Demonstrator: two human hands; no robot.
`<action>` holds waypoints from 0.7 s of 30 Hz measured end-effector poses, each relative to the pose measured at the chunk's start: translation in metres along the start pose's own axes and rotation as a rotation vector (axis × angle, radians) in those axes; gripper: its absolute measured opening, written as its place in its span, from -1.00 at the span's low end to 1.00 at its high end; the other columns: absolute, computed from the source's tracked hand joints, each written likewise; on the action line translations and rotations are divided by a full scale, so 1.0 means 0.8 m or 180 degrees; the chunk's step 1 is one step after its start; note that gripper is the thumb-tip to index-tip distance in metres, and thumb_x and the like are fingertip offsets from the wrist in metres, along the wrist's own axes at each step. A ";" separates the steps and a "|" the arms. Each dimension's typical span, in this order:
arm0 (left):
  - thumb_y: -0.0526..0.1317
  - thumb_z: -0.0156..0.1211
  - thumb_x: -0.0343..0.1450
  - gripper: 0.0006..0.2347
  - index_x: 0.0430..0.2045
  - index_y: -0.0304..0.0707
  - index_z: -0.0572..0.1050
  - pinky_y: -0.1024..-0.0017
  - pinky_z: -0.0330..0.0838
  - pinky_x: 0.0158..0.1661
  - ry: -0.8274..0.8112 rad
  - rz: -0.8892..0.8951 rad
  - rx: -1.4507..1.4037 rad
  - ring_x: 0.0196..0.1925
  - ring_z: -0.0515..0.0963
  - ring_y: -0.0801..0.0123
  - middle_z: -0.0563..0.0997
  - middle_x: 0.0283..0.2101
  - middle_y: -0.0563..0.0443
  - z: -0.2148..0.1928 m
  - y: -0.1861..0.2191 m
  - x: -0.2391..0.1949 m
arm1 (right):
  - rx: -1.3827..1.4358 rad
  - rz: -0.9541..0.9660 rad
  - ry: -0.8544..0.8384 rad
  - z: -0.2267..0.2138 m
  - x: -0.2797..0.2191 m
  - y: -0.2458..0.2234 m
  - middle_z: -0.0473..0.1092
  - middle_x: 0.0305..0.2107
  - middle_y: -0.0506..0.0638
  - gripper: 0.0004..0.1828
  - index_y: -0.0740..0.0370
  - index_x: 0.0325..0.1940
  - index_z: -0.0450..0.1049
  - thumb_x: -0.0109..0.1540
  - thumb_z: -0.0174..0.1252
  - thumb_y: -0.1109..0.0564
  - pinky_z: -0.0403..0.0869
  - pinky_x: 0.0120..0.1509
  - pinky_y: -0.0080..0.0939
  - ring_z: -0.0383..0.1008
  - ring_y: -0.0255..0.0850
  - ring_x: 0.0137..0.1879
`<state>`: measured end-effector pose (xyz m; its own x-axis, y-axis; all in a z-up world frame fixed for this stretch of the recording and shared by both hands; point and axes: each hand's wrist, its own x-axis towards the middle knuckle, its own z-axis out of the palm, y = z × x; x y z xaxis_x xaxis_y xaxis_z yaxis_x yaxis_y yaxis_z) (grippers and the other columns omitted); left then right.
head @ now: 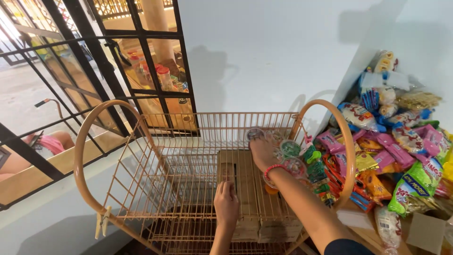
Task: The person organizes various snacks and beverages, places plastic cups of colorful jelly into a cardboard box, and then folds the flaps to close the box.
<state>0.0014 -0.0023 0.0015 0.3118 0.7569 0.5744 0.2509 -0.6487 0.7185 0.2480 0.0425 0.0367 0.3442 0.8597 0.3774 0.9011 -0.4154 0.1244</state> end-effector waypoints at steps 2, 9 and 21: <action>-0.46 0.10 0.36 -0.90 -0.30 -0.42 0.49 0.15 0.47 -0.19 0.0010 0.0020 0.0013 -0.19 0.55 -0.02 0.55 -0.26 -0.18 0.001 -0.001 0.002 | 0.0028 -0.0041 -0.0056 -0.003 0.005 0.000 0.50 -0.03 0.09 -0.76 0.15 -0.03 0.53 0.22 0.12 0.20 0.23 0.45 0.20 0.45 -0.06 0.21; -0.43 0.11 0.38 -0.73 -0.02 -0.36 0.41 0.10 0.46 -0.07 -0.0047 0.0113 0.0245 -0.02 0.52 -0.07 0.53 -0.08 -0.23 0.002 0.005 0.007 | 0.1030 -0.0629 0.0768 -0.081 -0.025 -0.021 0.56 -0.27 0.13 -0.76 0.18 -0.22 0.60 0.10 0.09 0.25 0.42 0.05 0.07 0.56 0.05 -0.08; -0.16 0.39 0.31 -0.37 0.29 -0.18 0.27 0.18 0.59 -0.11 -0.0208 -0.0308 0.0055 -0.01 0.65 -0.03 0.56 0.09 -0.22 0.001 0.005 0.002 | 0.3225 -0.0075 0.0556 -0.128 -0.160 -0.056 0.55 -0.25 0.06 -0.81 0.24 -0.07 0.55 0.30 0.21 0.11 0.58 -0.10 -0.05 0.62 -0.05 -0.16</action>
